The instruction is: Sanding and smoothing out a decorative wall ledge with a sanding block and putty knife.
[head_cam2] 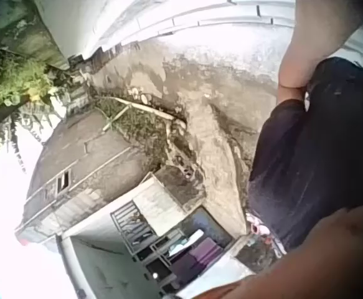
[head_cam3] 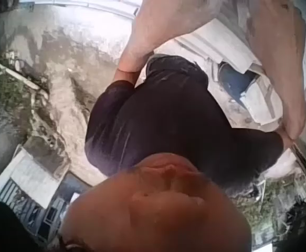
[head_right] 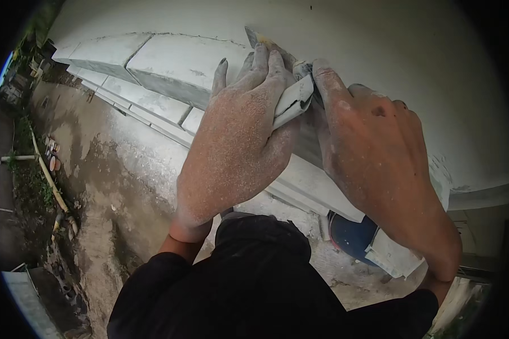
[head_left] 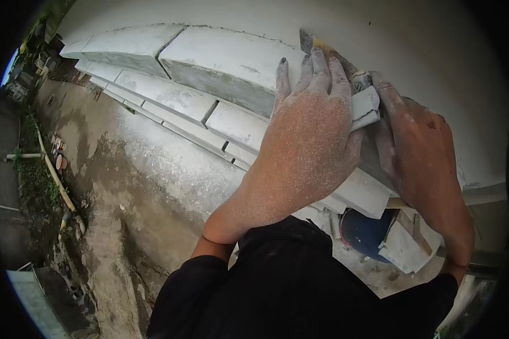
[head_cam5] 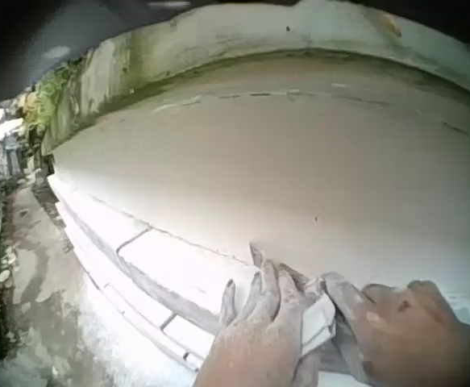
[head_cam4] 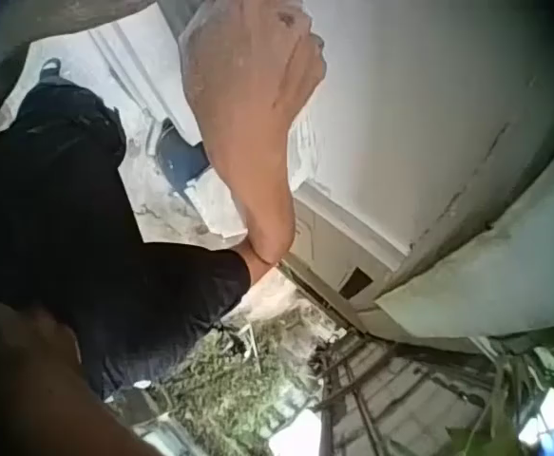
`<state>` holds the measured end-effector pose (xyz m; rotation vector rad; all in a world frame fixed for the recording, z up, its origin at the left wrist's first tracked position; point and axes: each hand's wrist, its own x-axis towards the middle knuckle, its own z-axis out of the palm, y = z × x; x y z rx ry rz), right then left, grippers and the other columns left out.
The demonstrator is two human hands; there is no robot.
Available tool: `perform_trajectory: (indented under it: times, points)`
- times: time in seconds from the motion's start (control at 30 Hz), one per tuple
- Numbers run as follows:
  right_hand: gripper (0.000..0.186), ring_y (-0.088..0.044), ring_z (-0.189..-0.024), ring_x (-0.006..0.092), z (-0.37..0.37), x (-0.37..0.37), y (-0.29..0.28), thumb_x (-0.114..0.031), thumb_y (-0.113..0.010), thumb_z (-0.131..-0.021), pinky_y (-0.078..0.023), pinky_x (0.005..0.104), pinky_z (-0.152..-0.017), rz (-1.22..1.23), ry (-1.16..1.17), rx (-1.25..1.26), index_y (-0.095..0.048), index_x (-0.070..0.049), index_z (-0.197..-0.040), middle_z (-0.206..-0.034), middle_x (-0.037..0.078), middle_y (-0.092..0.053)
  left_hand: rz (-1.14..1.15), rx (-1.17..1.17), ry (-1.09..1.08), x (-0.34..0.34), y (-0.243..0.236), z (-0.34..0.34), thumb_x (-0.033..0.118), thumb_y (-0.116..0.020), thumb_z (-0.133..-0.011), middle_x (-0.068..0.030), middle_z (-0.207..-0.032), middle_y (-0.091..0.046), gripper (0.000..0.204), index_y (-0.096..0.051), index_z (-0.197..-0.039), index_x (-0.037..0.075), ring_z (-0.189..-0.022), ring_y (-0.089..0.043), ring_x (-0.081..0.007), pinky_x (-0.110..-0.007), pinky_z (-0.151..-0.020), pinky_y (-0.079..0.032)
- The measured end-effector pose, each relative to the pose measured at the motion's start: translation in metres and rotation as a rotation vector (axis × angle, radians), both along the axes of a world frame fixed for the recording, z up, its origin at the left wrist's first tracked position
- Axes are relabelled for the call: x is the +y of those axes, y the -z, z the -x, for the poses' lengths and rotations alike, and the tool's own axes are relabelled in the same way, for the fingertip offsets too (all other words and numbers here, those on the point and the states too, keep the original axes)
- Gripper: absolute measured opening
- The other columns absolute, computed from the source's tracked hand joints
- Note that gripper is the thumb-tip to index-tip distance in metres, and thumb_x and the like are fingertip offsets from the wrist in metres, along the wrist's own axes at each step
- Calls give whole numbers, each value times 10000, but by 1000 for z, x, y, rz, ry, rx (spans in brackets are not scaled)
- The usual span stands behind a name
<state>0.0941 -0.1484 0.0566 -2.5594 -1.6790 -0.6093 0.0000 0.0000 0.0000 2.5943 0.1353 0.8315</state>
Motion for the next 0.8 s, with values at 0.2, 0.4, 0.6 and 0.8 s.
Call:
perform_trajectory:
  times: [0.2,0.4,0.6,0.8]
  points:
    - [558,-680,-809,343,18,-8,-1,-12,-653,-863,-529,431,-755,82,155,36,-497,-11,-1399,-983,224,-686,44,-105,91,-5,5,6,112,-623,-805,-448,-1303,-454,651,-400,-1300,-249,-1306,-433,-531,-652,-1148,-207]
    - [510,-676,-790,337,29,0,-8,-4,-638,-866,-524,419,-761,86,146,86,-531,16,-1363,-945,224,-686,37,-119,103,3,7,21,61,-551,-840,-348,-1331,-496,529,-447,-1319,-138,-1339,-419,-487,-666,-1155,-183]
    - [392,-674,-773,321,23,4,9,-91,-643,-897,-523,399,-709,-7,119,41,-598,49,-1260,-834,201,-684,77,-171,81,2,17,13,55,-573,-842,-308,-1418,-463,550,-456,-1362,-80,-1367,-410,-463,-648,-1159,-204]
    - [427,-593,-836,193,43,-96,89,-26,-651,-896,-495,312,-769,-1085,119,216,-522,52,-1295,-1022,141,-643,418,-513,550,5,93,56,43,-699,-781,-173,-1236,-670,426,-623,-1198,-7,-1137,-660,-335,-478,-982,-507]
